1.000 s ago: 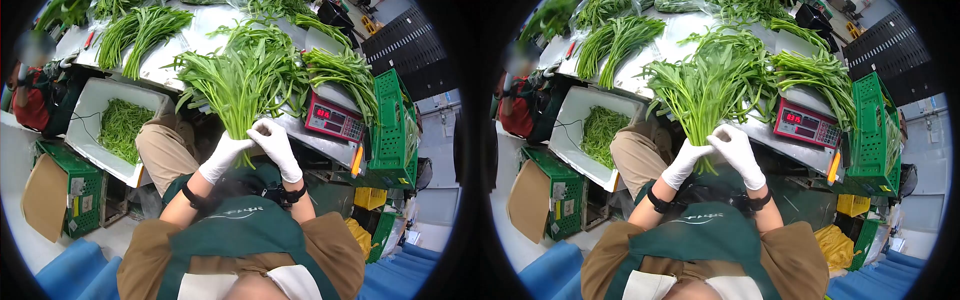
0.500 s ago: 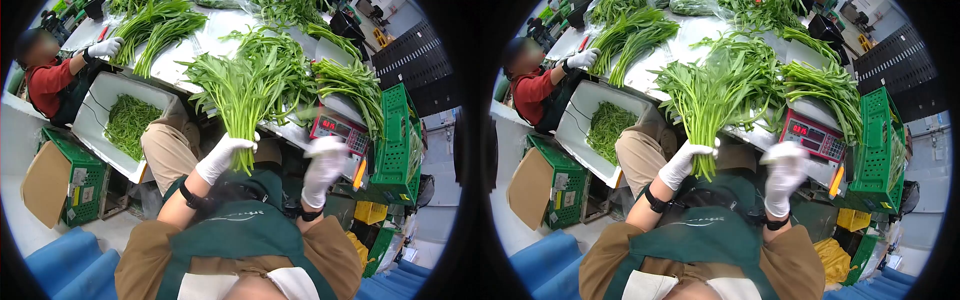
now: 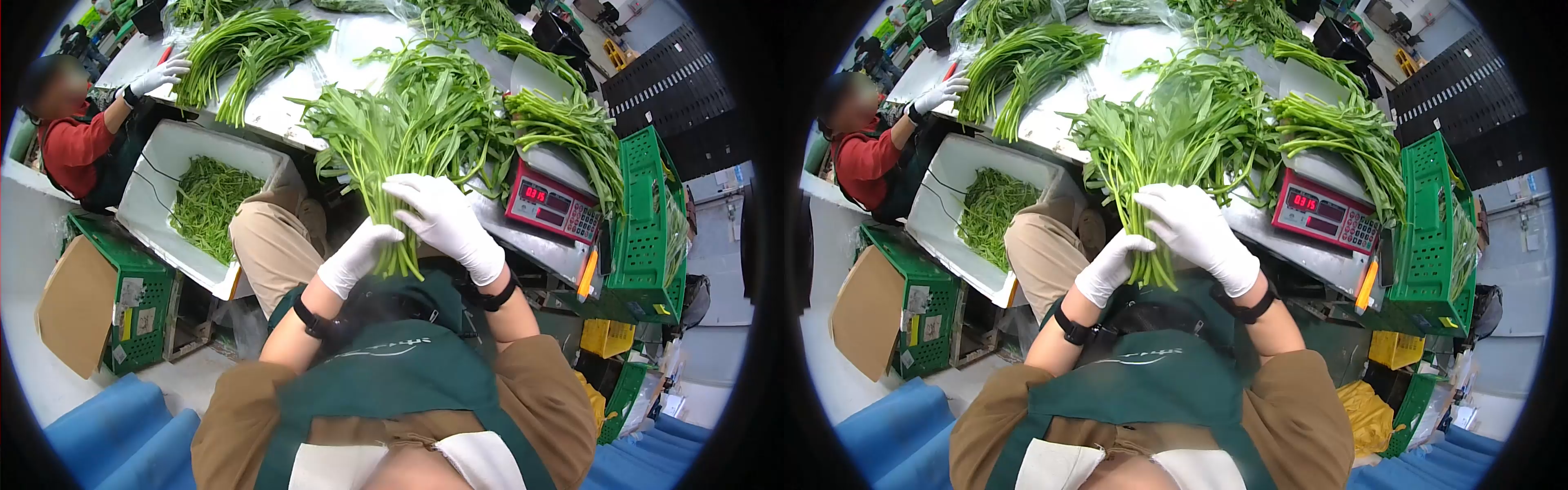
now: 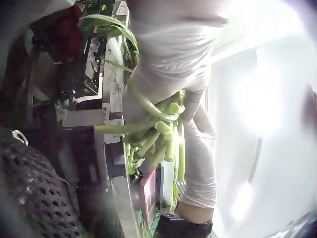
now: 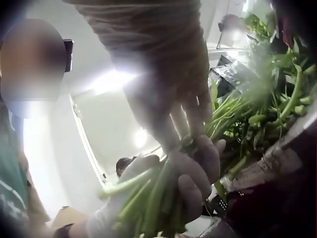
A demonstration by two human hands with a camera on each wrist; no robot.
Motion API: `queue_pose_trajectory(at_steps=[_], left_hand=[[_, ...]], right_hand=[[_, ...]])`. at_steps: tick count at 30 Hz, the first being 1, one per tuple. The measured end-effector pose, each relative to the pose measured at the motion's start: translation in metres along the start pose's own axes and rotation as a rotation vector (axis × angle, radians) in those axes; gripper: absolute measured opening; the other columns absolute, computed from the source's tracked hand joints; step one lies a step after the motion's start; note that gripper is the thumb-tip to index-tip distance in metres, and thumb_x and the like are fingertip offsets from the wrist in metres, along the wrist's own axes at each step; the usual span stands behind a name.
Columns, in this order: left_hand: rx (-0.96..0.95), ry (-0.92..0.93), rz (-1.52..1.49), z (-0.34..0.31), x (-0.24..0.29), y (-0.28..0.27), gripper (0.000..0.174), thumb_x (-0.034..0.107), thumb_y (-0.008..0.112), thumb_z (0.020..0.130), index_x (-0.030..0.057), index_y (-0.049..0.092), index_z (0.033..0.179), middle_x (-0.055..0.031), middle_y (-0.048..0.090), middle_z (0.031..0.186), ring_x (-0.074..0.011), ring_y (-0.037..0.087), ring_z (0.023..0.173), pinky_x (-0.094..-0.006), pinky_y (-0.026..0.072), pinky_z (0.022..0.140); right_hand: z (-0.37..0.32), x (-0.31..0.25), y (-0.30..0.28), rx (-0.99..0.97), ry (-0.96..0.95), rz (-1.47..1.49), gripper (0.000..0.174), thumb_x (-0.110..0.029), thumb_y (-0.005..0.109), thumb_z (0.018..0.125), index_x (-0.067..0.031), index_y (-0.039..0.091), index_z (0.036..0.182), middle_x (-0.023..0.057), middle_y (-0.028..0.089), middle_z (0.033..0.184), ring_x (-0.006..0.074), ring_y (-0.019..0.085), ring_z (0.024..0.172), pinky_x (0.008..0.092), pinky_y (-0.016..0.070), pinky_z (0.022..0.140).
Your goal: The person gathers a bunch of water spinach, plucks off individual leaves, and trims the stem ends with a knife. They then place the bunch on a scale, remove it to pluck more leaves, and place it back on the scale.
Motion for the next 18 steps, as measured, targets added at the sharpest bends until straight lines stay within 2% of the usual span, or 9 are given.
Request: queue_pose_trajectory(at_steps=[1, 5, 6, 7, 8, 12, 15, 16, 18], left_hand=[[0.034, 0.027, 0.024, 0.001, -0.001, 0.000, 0.054, 0.002, 0.060, 0.076, 0.0011, 0.052, 0.130, -0.0103, 0.064, 0.113, -0.0224, 0.065, 0.102, -0.0368, 0.0538, 0.092], [0.019, 0.011, 0.006, 0.005, -0.005, 0.003, 0.049, 0.002, 0.059, 0.077, 0.0010, 0.055, 0.125, -0.0102, 0.066, 0.104, -0.0211, 0.066, 0.094, -0.0363, 0.0546, 0.089], [0.009, 0.005, 0.005, 0.004, -0.003, 0.005, 0.048, 0.003, 0.059, 0.077, 0.0010, 0.055, 0.124, -0.0100, 0.066, 0.103, -0.0208, 0.066, 0.093, -0.0360, 0.0547, 0.088], [0.001, 0.003, 0.008, 0.002, -0.001, 0.007, 0.046, 0.003, 0.059, 0.077, 0.0010, 0.056, 0.123, -0.0098, 0.066, 0.101, -0.0205, 0.066, 0.091, -0.0357, 0.0547, 0.088], [-0.008, -0.033, 0.061, 0.001, -0.002, 0.008, 0.048, 0.007, 0.060, 0.077, 0.0023, 0.054, 0.125, -0.0064, 0.063, 0.107, -0.0154, 0.062, 0.094, -0.0301, 0.0513, 0.088], [0.000, 0.032, 0.117, 0.001, -0.002, 0.008, 0.043, 0.008, 0.063, 0.078, 0.0008, 0.058, 0.120, -0.0086, 0.067, 0.099, -0.0191, 0.066, 0.090, -0.0320, 0.0531, 0.086], [0.056, 0.072, 0.198, 0.001, -0.004, 0.007, 0.044, 0.008, 0.064, 0.077, 0.0009, 0.058, 0.120, -0.0080, 0.067, 0.102, -0.0185, 0.065, 0.090, -0.0312, 0.0527, 0.087], [0.042, 0.070, 0.179, 0.001, -0.007, 0.007, 0.045, 0.008, 0.065, 0.076, 0.0006, 0.058, 0.120, -0.0080, 0.066, 0.105, -0.0176, 0.065, 0.088, -0.0321, 0.0536, 0.085], [0.005, 0.010, 0.173, 0.000, -0.006, 0.007, 0.046, 0.009, 0.065, 0.076, 0.0004, 0.058, 0.121, -0.0080, 0.066, 0.107, -0.0169, 0.065, 0.088, -0.0329, 0.0543, 0.085]], right_hand=[[-0.007, 0.001, 0.001, -0.009, -0.043, -0.004, 0.038, -0.011, 0.070, 0.078, -0.0104, 0.065, 0.116, 0.0078, 0.068, 0.107, 0.0281, 0.065, 0.091, 0.0380, 0.0508, 0.079], [-0.027, 0.001, -0.010, -0.047, -0.012, -0.003, 0.036, -0.011, 0.070, 0.076, -0.0077, 0.066, 0.112, 0.0071, 0.066, 0.114, 0.0273, 0.065, 0.093, 0.0377, 0.0505, 0.081], [-0.030, 0.000, -0.009, -0.070, 0.034, -0.017, 0.031, -0.010, 0.071, 0.077, -0.0103, 0.069, 0.107, 0.0052, 0.068, 0.111, 0.0266, 0.064, 0.098, 0.0371, 0.0490, 0.082], [-0.033, -0.001, -0.008, -0.072, 0.033, -0.059, 0.028, -0.010, 0.071, 0.076, -0.0104, 0.069, 0.104, 0.0047, 0.067, 0.106, 0.0265, 0.064, 0.094, 0.0374, 0.0485, 0.080], [-0.034, -0.001, -0.006, -0.070, 0.026, -0.100, 0.026, -0.010, 0.071, 0.075, -0.0104, 0.069, 0.101, 0.0043, 0.066, 0.102, 0.0264, 0.063, 0.091, 0.0377, 0.0481, 0.078], [-0.032, -0.002, -0.001, -0.028, -0.051, -0.202, 0.016, -0.010, 0.072, 0.073, -0.0110, 0.066, 0.088, 0.0039, 0.060, 0.084, 0.0257, 0.060, 0.076, 0.0383, 0.0459, 0.069], [-0.034, 0.001, 0.005, -0.049, 0.030, -0.177, 0.014, -0.009, 0.071, 0.071, -0.0111, 0.064, 0.083, 0.0057, 0.056, 0.076, 0.0268, 0.058, 0.071, 0.0376, 0.0452, 0.065], [-0.039, 0.007, 0.009, -0.066, 0.107, -0.066, 0.010, -0.009, 0.070, 0.074, -0.0087, 0.063, 0.081, 0.0030, 0.055, 0.074, 0.0188, 0.056, 0.068, 0.0311, 0.0444, 0.064], [-0.045, 0.024, 0.015, -0.013, 0.411, 0.323, 0.004, -0.007, 0.066, 0.081, -0.0078, 0.061, 0.081, 0.0020, 0.055, 0.077, 0.0145, 0.054, 0.068, 0.0295, 0.0446, 0.064]])
Point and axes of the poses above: each hand's wrist, its own z-axis towards the middle knuckle, its own y-axis out of the palm, x = y × z, the point moved 3 cm from there along z, towards the middle knuckle
